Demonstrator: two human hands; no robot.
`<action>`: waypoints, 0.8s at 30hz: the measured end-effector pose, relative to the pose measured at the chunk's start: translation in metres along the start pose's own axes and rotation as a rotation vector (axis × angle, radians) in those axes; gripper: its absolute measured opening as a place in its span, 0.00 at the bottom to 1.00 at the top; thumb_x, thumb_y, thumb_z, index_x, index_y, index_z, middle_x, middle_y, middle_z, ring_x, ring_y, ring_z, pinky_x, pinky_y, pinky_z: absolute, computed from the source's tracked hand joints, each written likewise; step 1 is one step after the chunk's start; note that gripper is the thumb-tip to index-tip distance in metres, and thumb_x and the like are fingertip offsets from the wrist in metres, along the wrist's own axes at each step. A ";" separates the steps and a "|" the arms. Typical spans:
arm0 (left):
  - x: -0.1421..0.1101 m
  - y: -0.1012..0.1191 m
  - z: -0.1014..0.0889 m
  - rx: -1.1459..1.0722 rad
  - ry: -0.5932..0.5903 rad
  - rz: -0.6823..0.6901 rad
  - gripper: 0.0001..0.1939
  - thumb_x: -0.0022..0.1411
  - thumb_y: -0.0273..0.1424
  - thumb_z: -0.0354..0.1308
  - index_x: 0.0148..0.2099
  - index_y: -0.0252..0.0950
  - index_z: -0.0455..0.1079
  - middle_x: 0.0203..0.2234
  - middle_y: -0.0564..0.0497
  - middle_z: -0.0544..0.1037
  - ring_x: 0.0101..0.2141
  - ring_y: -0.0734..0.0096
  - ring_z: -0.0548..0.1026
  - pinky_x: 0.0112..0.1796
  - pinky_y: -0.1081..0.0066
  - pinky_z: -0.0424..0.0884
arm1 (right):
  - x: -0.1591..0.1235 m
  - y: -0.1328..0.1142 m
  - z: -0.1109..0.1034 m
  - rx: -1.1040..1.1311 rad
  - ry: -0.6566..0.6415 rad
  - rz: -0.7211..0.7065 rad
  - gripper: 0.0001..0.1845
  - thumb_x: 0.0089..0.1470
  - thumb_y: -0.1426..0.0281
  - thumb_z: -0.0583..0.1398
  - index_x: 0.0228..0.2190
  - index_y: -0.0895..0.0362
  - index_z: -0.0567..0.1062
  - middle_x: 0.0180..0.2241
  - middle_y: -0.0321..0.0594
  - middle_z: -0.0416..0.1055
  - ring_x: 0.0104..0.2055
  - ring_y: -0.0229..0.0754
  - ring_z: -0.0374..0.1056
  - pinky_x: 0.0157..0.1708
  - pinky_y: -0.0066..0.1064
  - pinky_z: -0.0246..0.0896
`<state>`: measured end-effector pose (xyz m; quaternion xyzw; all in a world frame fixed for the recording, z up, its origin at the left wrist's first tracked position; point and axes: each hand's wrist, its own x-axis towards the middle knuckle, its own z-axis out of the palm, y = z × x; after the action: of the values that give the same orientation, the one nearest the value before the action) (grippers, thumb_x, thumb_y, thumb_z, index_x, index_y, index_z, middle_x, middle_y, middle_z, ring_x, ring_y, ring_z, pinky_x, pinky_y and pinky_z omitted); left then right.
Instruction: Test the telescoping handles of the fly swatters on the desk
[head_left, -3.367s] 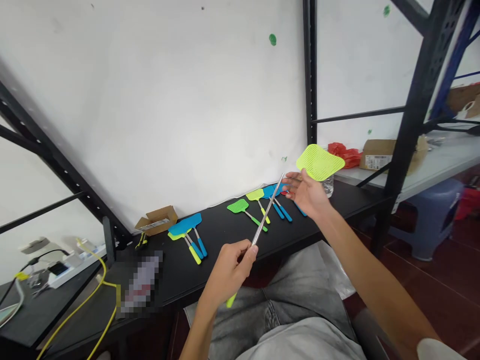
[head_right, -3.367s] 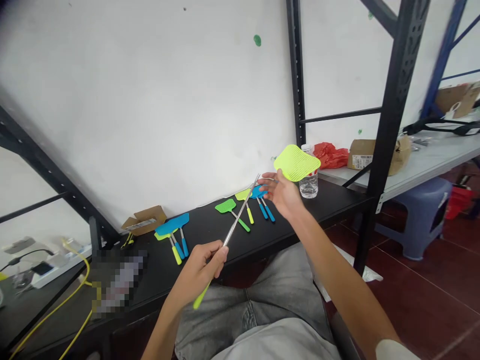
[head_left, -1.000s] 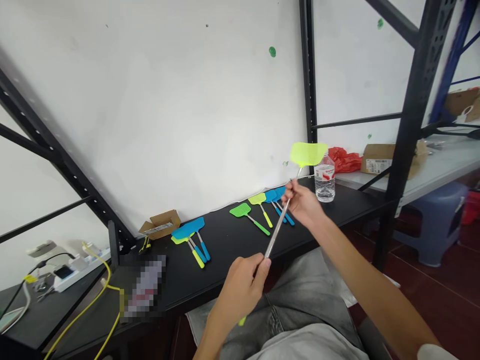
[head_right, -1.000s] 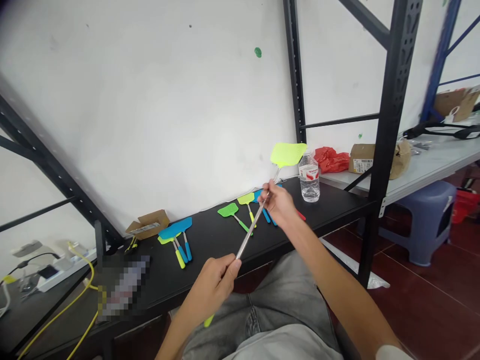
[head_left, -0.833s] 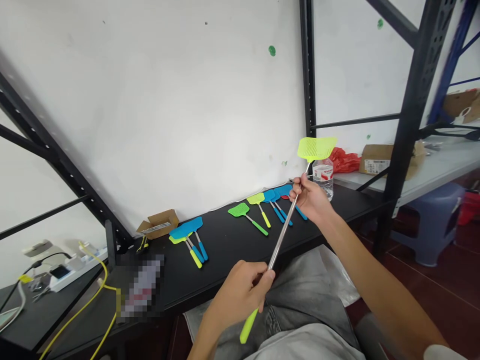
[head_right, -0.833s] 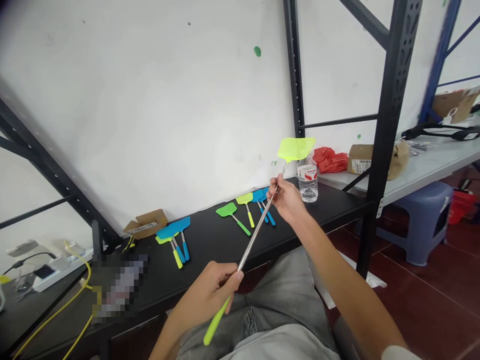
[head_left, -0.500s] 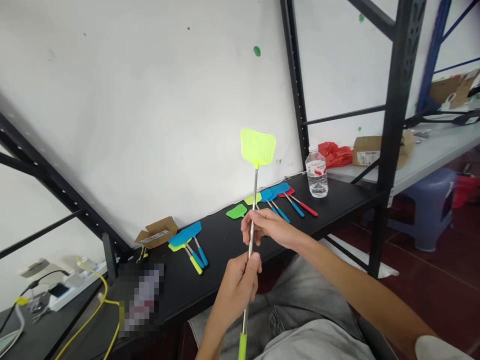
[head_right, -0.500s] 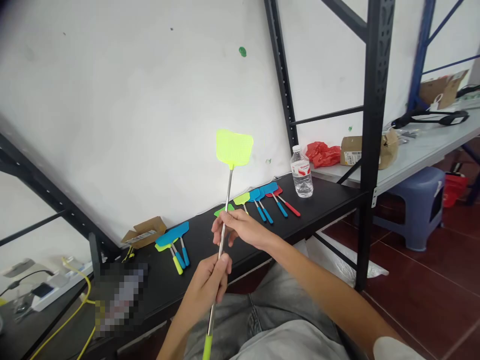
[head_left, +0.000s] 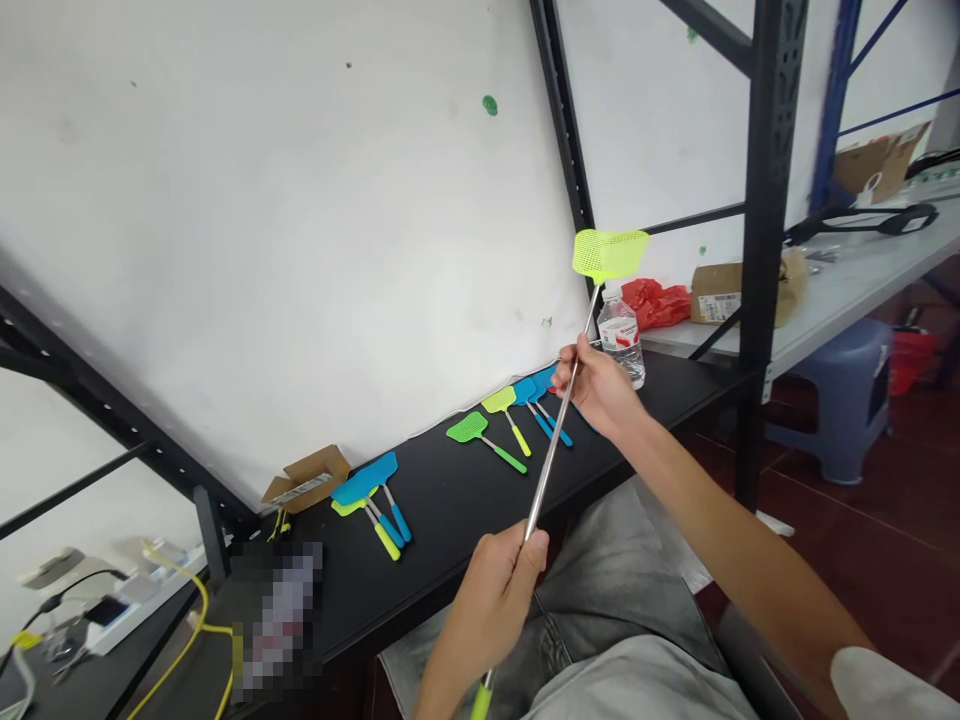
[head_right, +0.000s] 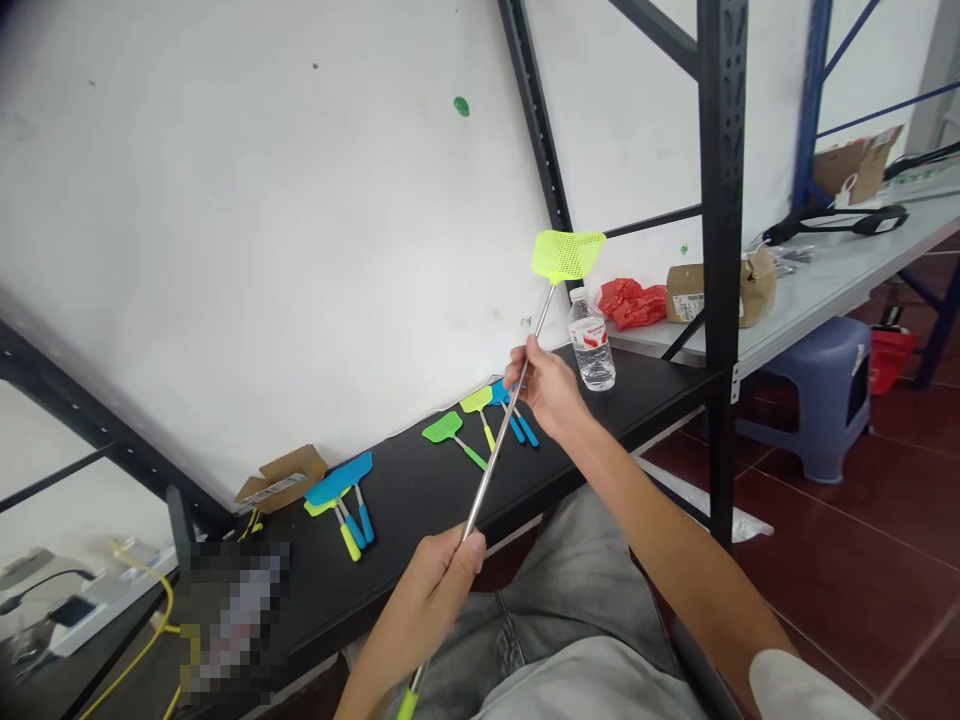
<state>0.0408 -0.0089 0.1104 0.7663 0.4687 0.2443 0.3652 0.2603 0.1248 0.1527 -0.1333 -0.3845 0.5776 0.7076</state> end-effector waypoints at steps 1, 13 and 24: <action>0.000 -0.002 -0.002 -0.014 0.022 -0.002 0.21 0.69 0.47 0.42 0.29 0.38 0.57 0.15 0.60 0.56 0.19 0.78 0.54 0.22 0.74 0.49 | -0.005 0.006 0.007 -0.020 -0.030 -0.004 0.18 0.55 0.53 0.61 0.27 0.55 0.72 0.19 0.35 0.68 0.23 0.38 0.65 0.20 0.27 0.58; 0.010 -0.029 0.054 -0.251 0.279 -0.066 0.27 0.65 0.56 0.41 0.26 0.40 0.54 0.12 0.60 0.56 0.16 0.78 0.53 0.20 0.73 0.51 | -0.009 0.054 0.021 -0.027 -0.090 0.221 0.19 0.54 0.54 0.62 0.24 0.57 0.71 0.18 0.35 0.68 0.21 0.35 0.63 0.20 0.25 0.56; -0.023 -0.056 0.098 -0.529 0.111 -0.296 0.33 0.50 0.68 0.46 0.26 0.41 0.57 0.13 0.60 0.52 0.16 0.77 0.49 0.19 0.71 0.48 | 0.007 0.043 0.000 0.066 -0.049 0.190 0.18 0.52 0.55 0.64 0.25 0.56 0.70 0.17 0.31 0.62 0.21 0.35 0.58 0.21 0.27 0.54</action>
<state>0.0710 -0.0452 0.0051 0.5536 0.5146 0.3435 0.5574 0.2293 0.1436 0.1279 -0.1316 -0.3680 0.6576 0.6441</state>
